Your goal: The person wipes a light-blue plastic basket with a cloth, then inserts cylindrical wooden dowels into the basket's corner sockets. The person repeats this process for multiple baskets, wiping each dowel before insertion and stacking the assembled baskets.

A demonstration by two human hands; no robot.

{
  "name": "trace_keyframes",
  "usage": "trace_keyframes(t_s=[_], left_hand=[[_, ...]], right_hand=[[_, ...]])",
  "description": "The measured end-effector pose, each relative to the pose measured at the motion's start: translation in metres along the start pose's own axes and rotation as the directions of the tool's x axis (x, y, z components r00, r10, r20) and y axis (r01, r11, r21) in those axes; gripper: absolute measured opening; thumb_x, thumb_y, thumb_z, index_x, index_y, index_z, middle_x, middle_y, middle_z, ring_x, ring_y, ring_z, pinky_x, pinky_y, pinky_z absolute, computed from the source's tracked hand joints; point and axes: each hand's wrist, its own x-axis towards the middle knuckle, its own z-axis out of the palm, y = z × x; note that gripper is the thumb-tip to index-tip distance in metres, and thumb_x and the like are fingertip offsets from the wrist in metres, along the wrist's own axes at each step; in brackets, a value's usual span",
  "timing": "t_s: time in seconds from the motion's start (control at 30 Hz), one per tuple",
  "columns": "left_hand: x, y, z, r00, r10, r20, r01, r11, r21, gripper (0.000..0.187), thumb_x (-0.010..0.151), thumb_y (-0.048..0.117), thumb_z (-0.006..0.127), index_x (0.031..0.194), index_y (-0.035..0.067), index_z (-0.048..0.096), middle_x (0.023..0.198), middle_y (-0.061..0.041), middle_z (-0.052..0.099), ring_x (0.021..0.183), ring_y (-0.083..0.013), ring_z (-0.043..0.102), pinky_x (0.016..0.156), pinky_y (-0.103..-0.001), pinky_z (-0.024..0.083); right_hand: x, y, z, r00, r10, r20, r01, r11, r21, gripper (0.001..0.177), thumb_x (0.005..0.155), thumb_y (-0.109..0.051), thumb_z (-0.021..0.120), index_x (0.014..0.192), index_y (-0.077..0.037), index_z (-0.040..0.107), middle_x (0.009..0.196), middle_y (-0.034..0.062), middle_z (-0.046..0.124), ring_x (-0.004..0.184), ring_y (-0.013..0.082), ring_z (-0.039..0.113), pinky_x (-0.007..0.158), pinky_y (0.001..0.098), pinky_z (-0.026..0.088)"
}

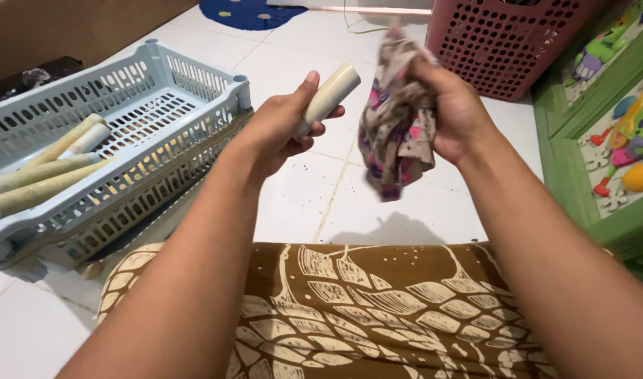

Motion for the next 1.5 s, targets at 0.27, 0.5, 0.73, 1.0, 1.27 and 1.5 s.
trace_keyframes(t_s=[0.27, 0.5, 0.73, 1.0, 1.27, 1.5], left_hand=[[0.013, 0.009, 0.016, 1.0, 0.001, 0.025, -0.007, 0.972, 0.233, 0.055, 0.095, 0.053, 0.056, 0.126, 0.009, 0.066, 0.096, -0.004, 0.07, 0.072, -0.0095, 0.065, 0.058, -0.026, 0.054], [0.033, -0.004, 0.036, 0.951, 0.305, -0.055, -0.289, 0.935, 0.205, 0.053, 0.09, 0.043, 0.066, 0.131, 0.009, 0.06, 0.098, -0.008, 0.072, 0.088, -0.019, 0.073, 0.071, -0.034, 0.062], [0.015, -0.002, -0.006, 0.968, 0.058, -0.243, -0.045, 0.997, 0.058, 0.041, 0.098, 0.045, 0.053, 0.11, 0.008, 0.068, 0.089, -0.005, 0.066, 0.077, -0.0165, 0.065, 0.063, -0.035, 0.056], [-0.024, -0.008, -0.043, 0.962, 0.04, -0.271, -0.041, 0.999, 0.003, 0.024, 0.087, 0.026, 0.067, 0.095, 0.003, 0.073, 0.075, -0.003, 0.072, 0.061, -0.014, 0.064, 0.055, -0.029, 0.05], [-0.074, -0.016, -0.112, 0.893, -0.181, -0.413, 0.239, 0.967, 0.092, 0.03, 0.085, 0.037, 0.081, 0.085, 0.009, 0.071, 0.067, 0.0, 0.063, 0.057, -0.0099, 0.053, 0.05, -0.025, 0.043], [-0.065, -0.042, -0.178, 0.736, -0.02, -0.676, 0.185, 0.967, 0.173, 0.028, 0.08, 0.025, 0.084, 0.085, 0.001, 0.07, 0.076, -0.006, 0.078, 0.049, -0.0089, 0.055, 0.042, -0.027, 0.04]], right_hand=[[0.002, 0.008, 0.012, 0.992, -0.111, 0.065, 0.129, 0.815, -0.565, 0.051, 0.084, -0.048, 0.078, 0.107, -0.004, 0.067, 0.093, 0.0075, 0.074, 0.08, 0.0148, 0.074, 0.075, 0.0312, 0.063], [0.024, 0.026, 0.017, 0.982, -0.095, -0.164, 0.119, 0.982, 0.147, 0.041, 0.091, -0.037, 0.072, 0.111, -0.002, 0.064, 0.096, 0.0106, 0.075, 0.086, 0.022, 0.076, 0.08, 0.0399, 0.064], [0.032, 0.031, 0.027, 0.999, 0.045, -0.031, -0.037, 0.978, 0.206, 0.034, 0.099, -0.028, 0.066, 0.115, 0.002, 0.062, 0.096, 0.0156, 0.075, 0.087, 0.0271, 0.076, 0.082, 0.0437, 0.066], [0.065, 0.057, 0.098, 0.893, -0.037, 0.448, 0.05, 0.999, -0.017, 0.055, 0.098, -0.046, 0.066, 0.136, -0.008, 0.059, 0.128, 0.0091, 0.066, 0.119, 0.021, 0.064, 0.107, 0.0396, 0.053], [0.082, 0.133, 0.135, 0.852, -0.027, 0.523, 0.324, 0.811, -0.486, 0.081, 0.089, -0.041, 0.078, 0.153, -0.012, 0.037, 0.139, 0.0124, 0.064, 0.126, 0.0234, 0.062, 0.106, 0.0393, 0.052], [0.058, 0.229, 0.172, 0.81, 0.535, 0.241, 0.17, 0.178, -0.969, 0.111, 0.082, -0.043, 0.081, 0.166, -0.022, 0.012, 0.145, 0.0168, 0.055, 0.12, 0.0359, 0.064, 0.104, 0.0491, 0.05]])
